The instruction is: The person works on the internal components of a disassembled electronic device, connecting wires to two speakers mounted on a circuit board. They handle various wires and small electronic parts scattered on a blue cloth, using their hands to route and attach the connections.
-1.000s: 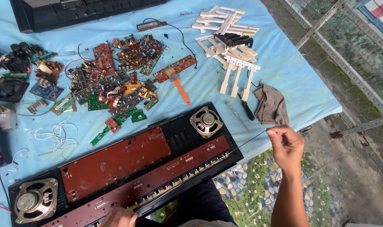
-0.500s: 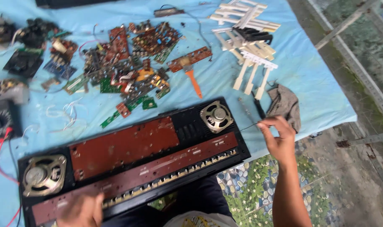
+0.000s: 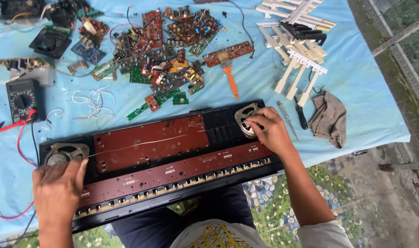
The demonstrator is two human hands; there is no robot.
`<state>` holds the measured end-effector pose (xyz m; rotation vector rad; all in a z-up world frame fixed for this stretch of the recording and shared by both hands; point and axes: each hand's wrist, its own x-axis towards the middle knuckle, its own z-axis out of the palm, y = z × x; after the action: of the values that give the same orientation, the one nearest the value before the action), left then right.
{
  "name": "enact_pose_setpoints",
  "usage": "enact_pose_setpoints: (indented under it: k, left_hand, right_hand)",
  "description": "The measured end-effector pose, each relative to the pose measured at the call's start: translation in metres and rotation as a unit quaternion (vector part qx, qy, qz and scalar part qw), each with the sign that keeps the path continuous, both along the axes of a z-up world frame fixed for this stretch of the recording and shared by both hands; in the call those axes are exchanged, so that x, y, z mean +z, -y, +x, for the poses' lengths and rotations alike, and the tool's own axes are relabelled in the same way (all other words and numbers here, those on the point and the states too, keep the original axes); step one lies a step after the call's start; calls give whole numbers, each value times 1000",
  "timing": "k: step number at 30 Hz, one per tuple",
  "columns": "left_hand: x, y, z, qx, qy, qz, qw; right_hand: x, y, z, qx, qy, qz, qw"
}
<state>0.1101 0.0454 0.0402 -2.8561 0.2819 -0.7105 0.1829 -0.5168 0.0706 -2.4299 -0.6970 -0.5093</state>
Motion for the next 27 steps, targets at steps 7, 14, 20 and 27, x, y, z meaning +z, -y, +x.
enact_pose_setpoints:
  k: [7, 14, 20, 27]
  left_hand:
    - [-7, 3, -26, -5, 7, -106, 994]
    - [39, 48, -55, 33, 49, -173, 983]
    - [87, 131, -59, -114, 16, -394, 912]
    - [86, 219, -45, -346, -71, -391, 850]
  right_hand:
    - [2, -7, -6, 0, 0, 6, 1000]
    - [48, -36, -33, -42, -48, 132, 989]
    - [45, -89, -59, 128, -52, 188, 972]
    - [84, -152, -97, 186, -37, 249, 950]
